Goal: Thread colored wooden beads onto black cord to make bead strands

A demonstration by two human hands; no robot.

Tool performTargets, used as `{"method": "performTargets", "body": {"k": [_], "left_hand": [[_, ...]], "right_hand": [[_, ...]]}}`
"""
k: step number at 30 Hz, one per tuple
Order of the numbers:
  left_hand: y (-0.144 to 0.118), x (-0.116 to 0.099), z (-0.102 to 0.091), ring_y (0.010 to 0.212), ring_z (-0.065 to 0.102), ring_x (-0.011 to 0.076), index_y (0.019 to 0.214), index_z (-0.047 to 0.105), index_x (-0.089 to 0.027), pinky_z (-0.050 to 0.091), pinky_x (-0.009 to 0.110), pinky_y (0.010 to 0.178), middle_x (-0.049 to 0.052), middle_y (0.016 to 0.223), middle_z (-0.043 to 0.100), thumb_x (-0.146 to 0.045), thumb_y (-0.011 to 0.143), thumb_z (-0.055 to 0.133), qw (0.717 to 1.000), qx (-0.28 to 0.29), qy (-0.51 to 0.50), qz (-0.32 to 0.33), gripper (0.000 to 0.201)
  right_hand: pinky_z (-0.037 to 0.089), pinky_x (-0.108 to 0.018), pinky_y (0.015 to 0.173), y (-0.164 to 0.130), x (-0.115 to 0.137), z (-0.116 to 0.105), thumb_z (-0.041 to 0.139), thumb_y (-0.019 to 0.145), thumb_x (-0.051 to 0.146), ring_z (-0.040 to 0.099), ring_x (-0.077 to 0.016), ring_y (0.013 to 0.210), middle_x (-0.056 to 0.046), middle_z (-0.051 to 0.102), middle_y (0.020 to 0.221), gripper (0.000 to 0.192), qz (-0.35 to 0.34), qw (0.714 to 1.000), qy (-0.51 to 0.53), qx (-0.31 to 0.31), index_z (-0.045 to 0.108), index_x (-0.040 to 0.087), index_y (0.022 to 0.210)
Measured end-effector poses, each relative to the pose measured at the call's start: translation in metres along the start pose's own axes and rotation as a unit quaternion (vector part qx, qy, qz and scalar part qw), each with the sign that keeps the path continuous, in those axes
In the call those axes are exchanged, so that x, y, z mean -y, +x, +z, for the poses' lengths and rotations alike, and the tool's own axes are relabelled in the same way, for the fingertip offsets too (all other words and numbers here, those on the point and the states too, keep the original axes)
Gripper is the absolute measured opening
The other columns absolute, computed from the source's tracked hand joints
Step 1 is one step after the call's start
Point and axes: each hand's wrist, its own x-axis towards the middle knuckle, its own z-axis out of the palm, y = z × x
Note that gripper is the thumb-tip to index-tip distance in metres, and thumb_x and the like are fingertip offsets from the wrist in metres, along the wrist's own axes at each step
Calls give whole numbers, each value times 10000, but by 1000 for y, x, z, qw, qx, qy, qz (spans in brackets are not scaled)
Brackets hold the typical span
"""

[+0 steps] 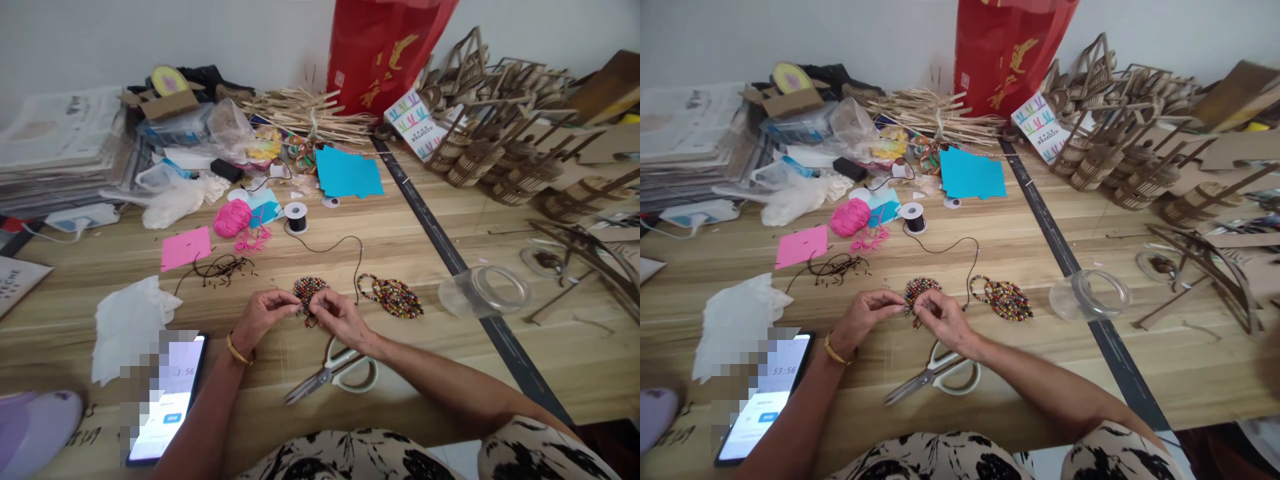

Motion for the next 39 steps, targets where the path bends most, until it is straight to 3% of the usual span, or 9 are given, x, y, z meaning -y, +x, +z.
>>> {"method": "performTargets", "body": {"k": [39], "left_hand": [[1, 5, 0, 664, 595, 125, 723, 689, -121, 453, 223, 647, 30, 704, 682, -186, 625, 724, 999, 33, -21, 23, 123]], "right_hand": [[333, -188, 500, -1, 2, 1, 546, 827, 361, 425, -79, 538, 19, 485, 629, 223, -16, 999, -36, 9, 518, 151, 756]]}}
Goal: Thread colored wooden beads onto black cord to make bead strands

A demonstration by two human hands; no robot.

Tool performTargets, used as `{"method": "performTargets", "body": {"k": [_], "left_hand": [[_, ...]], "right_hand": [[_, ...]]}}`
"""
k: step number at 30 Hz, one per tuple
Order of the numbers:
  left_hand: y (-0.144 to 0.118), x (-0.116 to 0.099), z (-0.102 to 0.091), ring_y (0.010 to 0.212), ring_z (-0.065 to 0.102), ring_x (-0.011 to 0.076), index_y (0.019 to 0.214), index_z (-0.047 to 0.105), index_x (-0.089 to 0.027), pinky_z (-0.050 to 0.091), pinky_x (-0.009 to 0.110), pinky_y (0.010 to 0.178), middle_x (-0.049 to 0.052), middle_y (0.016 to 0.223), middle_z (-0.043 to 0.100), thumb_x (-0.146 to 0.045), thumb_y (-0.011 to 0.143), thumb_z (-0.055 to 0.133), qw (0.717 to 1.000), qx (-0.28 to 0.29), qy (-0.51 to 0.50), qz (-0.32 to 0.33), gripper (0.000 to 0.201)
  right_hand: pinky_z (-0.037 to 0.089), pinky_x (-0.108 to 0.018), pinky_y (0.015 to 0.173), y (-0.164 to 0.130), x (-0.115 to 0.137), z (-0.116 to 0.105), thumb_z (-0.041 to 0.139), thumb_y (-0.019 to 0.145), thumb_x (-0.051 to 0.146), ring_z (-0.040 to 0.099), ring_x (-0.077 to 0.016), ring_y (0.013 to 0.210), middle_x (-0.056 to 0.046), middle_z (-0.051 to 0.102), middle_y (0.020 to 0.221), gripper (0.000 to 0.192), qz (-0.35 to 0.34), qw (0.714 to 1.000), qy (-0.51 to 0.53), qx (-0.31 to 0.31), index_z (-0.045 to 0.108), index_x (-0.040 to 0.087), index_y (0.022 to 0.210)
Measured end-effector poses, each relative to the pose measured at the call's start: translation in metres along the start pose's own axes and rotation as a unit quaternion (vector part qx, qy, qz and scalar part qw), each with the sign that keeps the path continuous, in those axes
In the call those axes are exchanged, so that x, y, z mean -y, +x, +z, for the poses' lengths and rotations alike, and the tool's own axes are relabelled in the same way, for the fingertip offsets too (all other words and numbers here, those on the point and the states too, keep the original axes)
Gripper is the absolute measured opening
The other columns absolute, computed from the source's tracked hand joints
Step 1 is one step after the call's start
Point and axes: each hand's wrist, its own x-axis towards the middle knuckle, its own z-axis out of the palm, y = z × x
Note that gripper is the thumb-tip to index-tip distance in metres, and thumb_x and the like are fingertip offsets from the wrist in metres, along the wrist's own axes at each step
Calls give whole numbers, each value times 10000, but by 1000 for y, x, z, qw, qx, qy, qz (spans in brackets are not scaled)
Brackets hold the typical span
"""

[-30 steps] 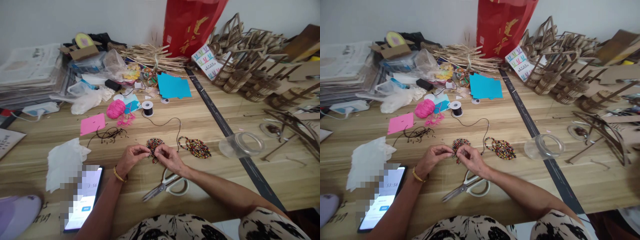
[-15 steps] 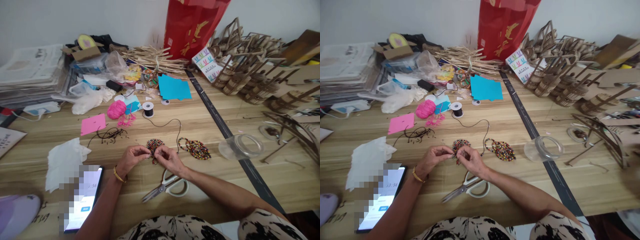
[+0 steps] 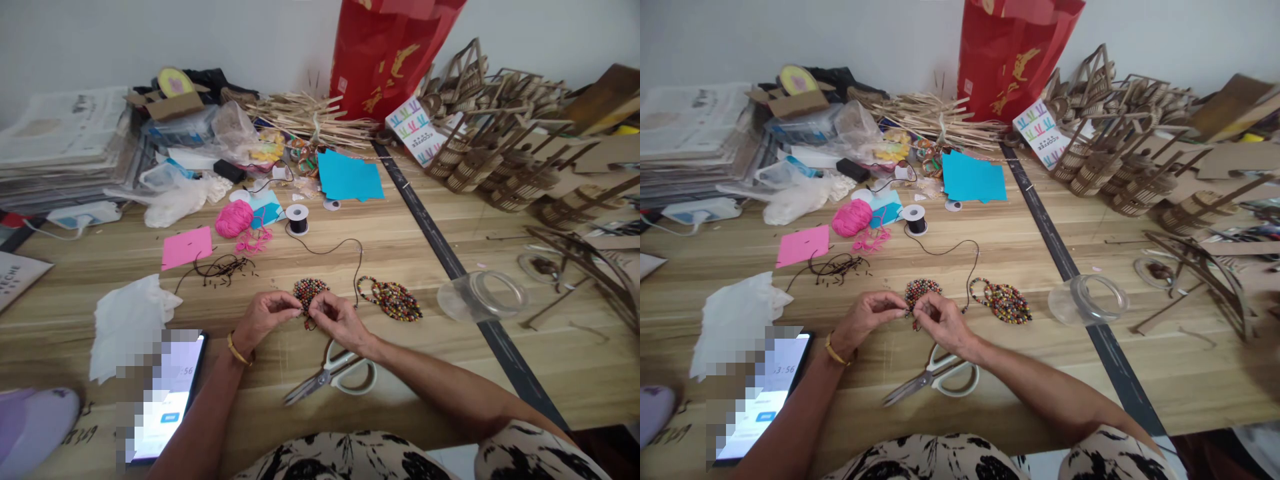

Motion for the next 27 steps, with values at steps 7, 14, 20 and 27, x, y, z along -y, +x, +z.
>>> {"method": "performTargets", "body": {"k": [7, 14, 20, 27], "left_hand": [[0, -2, 1, 664, 595, 126, 712, 688, -122, 453, 224, 653, 28, 698, 681, -184, 620, 717, 1000, 3, 0, -3, 115], [0, 0, 2, 662, 593, 128, 713, 686, -121, 457, 230, 655, 28, 695, 681, -193, 617, 719, 1000, 7, -2, -5, 125], [0, -2, 0, 647, 600, 126, 713, 680, -116, 462, 226, 647, 30, 691, 686, -199, 612, 727, 1000, 5, -1, -12, 138], [0, -3, 1, 644, 609, 136, 710, 677, -115, 473, 241, 645, 37, 691, 691, -217, 611, 736, 1000, 8, 0, -6, 154]], "right_hand": [[343, -198, 518, 0, 1, 0, 543, 825, 359, 441, -86, 557, 13, 498, 642, 218, -3, 1000, -10, 2, 523, 153, 757], [329, -197, 502, -1, 1, 0, 548, 819, 378, 420, -85, 537, 20, 486, 629, 232, 7, 1000, -9, 0, 525, 154, 766], [335, -190, 500, 0, 0, 0, 543, 826, 389, 429, -80, 544, 15, 494, 638, 246, 4, 1000, -6, 1, 525, 149, 774], [338, -194, 499, 0, 1, 0, 544, 824, 382, 431, -83, 542, 11, 500, 633, 239, 1, 1000, -18, 0, 526, 152, 764]]}}
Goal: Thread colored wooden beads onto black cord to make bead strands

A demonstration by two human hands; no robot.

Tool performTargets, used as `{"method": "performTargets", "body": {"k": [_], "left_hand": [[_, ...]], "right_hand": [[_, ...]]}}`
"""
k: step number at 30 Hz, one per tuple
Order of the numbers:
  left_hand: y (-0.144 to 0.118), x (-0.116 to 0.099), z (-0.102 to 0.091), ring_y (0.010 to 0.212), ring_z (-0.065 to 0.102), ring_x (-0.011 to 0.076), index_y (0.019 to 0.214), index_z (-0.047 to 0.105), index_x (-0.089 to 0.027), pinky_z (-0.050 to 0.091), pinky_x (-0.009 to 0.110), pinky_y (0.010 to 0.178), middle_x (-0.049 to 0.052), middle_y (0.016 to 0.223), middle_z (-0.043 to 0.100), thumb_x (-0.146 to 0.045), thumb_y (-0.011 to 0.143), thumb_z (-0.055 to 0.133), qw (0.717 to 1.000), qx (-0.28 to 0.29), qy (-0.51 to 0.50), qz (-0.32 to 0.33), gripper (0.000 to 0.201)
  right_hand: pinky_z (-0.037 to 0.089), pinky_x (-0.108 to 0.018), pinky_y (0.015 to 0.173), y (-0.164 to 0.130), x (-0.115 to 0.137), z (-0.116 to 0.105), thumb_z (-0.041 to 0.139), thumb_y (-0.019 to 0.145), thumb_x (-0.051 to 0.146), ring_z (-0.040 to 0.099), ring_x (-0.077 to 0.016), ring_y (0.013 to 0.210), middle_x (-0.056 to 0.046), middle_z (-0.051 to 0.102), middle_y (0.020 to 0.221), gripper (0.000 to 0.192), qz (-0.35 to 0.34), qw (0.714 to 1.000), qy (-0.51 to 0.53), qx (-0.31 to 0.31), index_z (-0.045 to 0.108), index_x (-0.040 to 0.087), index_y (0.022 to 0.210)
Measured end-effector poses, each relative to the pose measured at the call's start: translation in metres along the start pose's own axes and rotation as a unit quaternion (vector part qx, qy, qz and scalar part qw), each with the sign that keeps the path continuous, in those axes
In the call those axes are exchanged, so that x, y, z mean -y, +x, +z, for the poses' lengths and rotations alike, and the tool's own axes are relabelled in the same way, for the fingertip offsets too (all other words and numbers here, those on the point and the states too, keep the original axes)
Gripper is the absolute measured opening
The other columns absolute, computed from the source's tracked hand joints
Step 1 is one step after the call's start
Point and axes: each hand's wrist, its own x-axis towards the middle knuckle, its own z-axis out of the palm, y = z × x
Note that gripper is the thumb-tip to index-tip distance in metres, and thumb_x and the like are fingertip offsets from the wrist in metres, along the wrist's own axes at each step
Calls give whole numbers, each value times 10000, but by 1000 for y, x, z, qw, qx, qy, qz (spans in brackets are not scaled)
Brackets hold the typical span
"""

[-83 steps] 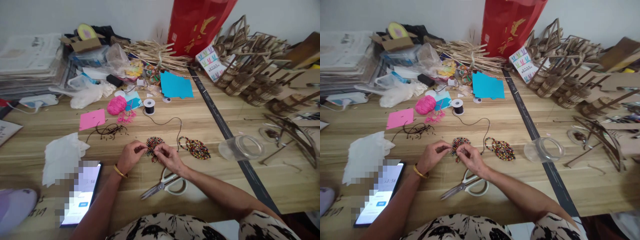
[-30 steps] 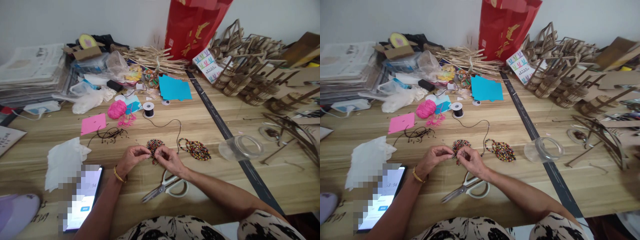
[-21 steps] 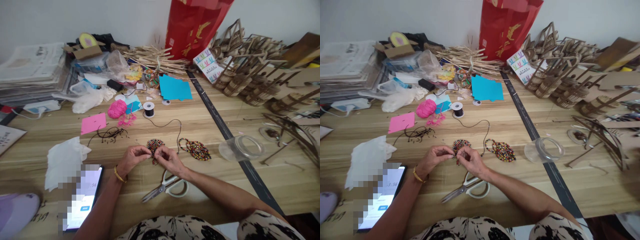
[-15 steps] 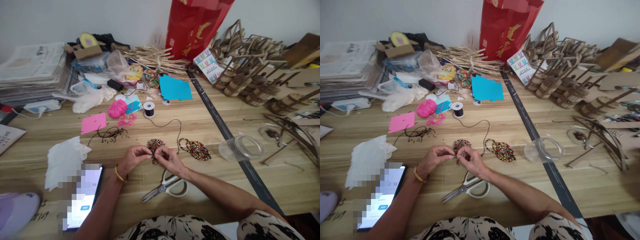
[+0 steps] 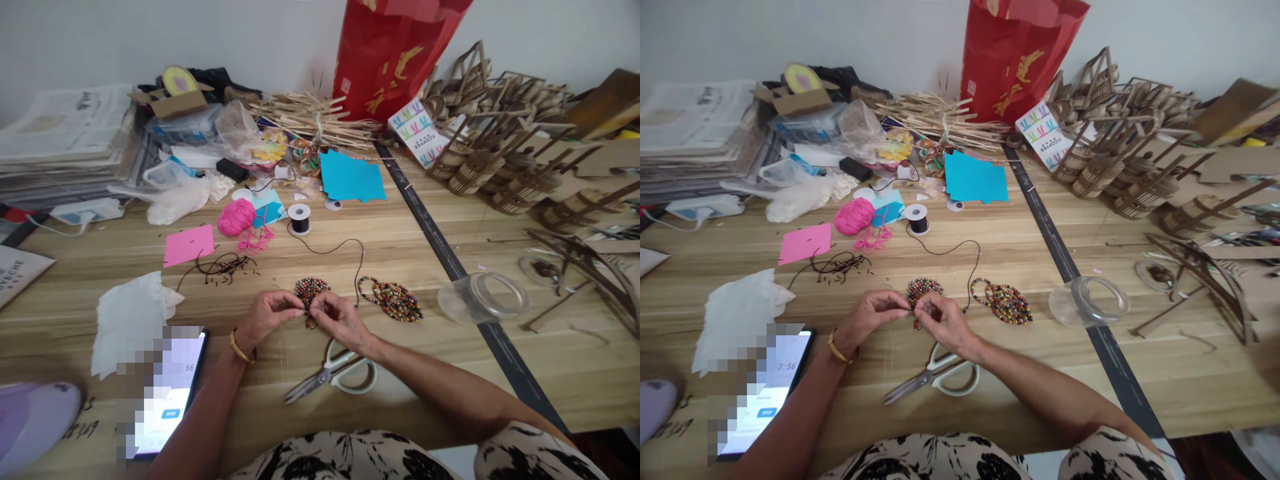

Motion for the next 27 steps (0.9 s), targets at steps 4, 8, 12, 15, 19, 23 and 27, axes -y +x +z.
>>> {"method": "performTargets", "body": {"k": [4, 8, 12, 15, 19, 23, 27], "left_hand": [[0, 0, 1, 644, 607, 134, 706, 676, -115, 472, 239, 645, 34, 688, 688, -213, 604, 740, 1000, 2, -4, -3, 155], [0, -1, 2, 655, 605, 132, 703, 676, -115, 468, 235, 655, 32, 689, 685, -212, 611, 734, 1000, 5, -4, -7, 145], [0, -1, 3, 642, 602, 131, 700, 675, -113, 466, 236, 646, 32, 681, 685, -219, 606, 737, 1000, 5, -7, -2, 155], [0, -1, 4, 636, 599, 128, 698, 674, -112, 467, 234, 645, 31, 673, 684, -230, 608, 741, 1000, 12, -8, -2, 163], [0, -1, 5, 619, 596, 128, 693, 667, -114, 465, 232, 622, 30, 658, 681, -261, 600, 753, 1000, 12, -16, 1, 194], [0, -2, 4, 601, 589, 124, 669, 658, -113, 456, 227, 609, 27, 632, 674, -266, 593, 759, 1000, 13, -17, -4, 199], [0, -1, 3, 576, 575, 123, 632, 641, -114, 444, 226, 584, 28, 613, 665, -285, 580, 766, 1000, 10, -23, -1, 217]], "right_hand": [[346, -197, 510, 0, -2, 0, 541, 828, 380, 440, -87, 557, 8, 503, 643, 236, -3, 1000, 1, 1, 526, 152, 768], [350, -199, 516, 0, -2, 0, 543, 828, 382, 443, -88, 558, 9, 505, 641, 239, -4, 1000, 8, 4, 522, 153, 764], [350, -196, 513, 0, -1, 0, 548, 823, 398, 443, -86, 553, 12, 505, 640, 255, -3, 1000, 6, 6, 525, 153, 757], [352, -197, 515, 1, 0, 0, 556, 819, 400, 447, -86, 553, 12, 507, 635, 258, -2, 1000, 7, 9, 532, 152, 751], [372, -205, 537, 1, 0, 0, 578, 812, 383, 474, -88, 567, 7, 529, 637, 241, -1, 999, 34, 23, 541, 150, 764], [382, -203, 522, 1, -2, 0, 620, 786, 380, 496, -89, 555, 9, 554, 639, 241, 6, 997, 74, 22, 528, 159, 809], [367, -193, 491, 0, -4, 0, 627, 782, 385, 479, -82, 529, 9, 559, 624, 251, 10, 997, 70, 21, 516, 160, 791]]}}
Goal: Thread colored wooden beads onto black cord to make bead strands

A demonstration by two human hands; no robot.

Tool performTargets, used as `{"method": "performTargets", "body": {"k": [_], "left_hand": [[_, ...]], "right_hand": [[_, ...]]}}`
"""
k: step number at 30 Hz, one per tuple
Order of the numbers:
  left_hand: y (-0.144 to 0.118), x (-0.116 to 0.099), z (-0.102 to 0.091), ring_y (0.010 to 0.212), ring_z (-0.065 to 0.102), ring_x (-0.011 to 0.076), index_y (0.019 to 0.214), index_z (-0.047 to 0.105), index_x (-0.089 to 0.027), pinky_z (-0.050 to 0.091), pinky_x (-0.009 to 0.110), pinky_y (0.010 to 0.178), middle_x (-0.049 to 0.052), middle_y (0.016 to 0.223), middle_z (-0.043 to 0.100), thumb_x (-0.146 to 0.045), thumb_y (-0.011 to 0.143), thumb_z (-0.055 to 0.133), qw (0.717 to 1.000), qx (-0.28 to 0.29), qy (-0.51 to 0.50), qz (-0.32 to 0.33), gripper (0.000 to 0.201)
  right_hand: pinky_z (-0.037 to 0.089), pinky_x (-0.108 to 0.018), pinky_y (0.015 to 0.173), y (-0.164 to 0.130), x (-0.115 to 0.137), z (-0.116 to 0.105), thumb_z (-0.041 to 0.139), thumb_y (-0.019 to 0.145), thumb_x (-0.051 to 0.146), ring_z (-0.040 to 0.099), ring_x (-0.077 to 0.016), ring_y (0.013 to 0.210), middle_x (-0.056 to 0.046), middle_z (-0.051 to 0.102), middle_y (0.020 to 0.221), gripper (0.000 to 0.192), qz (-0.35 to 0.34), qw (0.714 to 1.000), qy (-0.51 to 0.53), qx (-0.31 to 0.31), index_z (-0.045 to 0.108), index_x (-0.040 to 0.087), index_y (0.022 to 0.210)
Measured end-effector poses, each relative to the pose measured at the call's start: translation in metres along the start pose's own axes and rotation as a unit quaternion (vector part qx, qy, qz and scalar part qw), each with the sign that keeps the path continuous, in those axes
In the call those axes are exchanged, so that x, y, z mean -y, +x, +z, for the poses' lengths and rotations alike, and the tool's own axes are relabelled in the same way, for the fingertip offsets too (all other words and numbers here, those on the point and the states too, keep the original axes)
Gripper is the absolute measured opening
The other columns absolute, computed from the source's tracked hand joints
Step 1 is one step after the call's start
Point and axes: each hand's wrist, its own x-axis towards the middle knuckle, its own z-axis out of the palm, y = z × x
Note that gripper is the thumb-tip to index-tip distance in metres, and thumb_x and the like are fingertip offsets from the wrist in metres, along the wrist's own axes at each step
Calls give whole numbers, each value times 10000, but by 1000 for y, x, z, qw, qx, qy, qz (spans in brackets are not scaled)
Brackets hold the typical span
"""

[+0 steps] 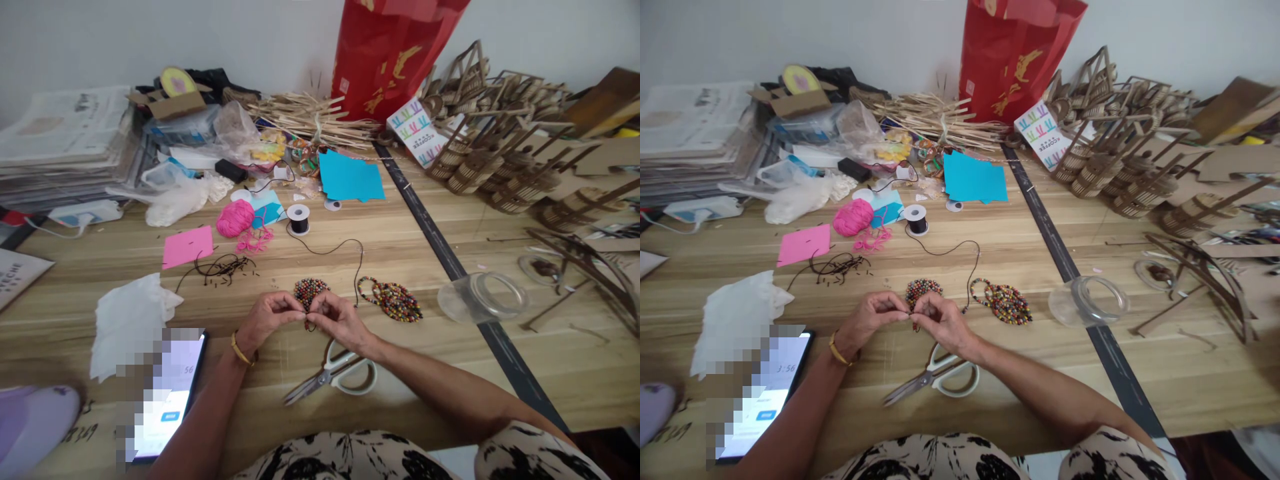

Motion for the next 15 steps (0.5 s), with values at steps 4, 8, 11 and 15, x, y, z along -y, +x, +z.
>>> {"method": "performTargets", "body": {"k": [4, 8, 11, 15], "left_hand": [[0, 0, 0, 572, 558, 116, 627, 642, -118, 432, 217, 574, 21, 609, 657, -289, 597, 749, 1000, -3, 4, -8, 203], [0, -2, 1, 597, 559, 123, 636, 657, -124, 436, 222, 599, 17, 614, 656, -284, 623, 722, 1000, 10, 19, -10, 173], [0, -4, 0, 609, 562, 130, 636, 653, -127, 439, 229, 613, 17, 623, 655, -287, 636, 708, 999, 13, 29, -2, 169], [-1, -4, -2, 612, 558, 129, 640, 642, -129, 441, 227, 616, 16, 630, 647, -281, 652, 698, 1000, 2, 30, 1, 163]], "right_hand": [[385, -198, 508, 0, 2, 1, 634, 774, 383, 500, -87, 551, 5, 563, 644, 253, -5, 1000, 3, 7, 517, 161, 806], [425, -226, 566, 0, 4, 2, 620, 781, 375, 531, -102, 601, -11, 570, 692, 238, -15, 1000, 10, 17, 536, 159, 839], [408, -220, 546, 0, 5, 1, 597, 795, 371, 506, -100, 583, -8, 564, 660, 219, -16, 999, -25, 17, 543, 159, 811], [375, -207, 511, -1, 10, 0, 581, 797, 370, 462, -89, 543, -1, 550, 642, 217, -18, 998, -53, 23, 523, 162, 774]]}}
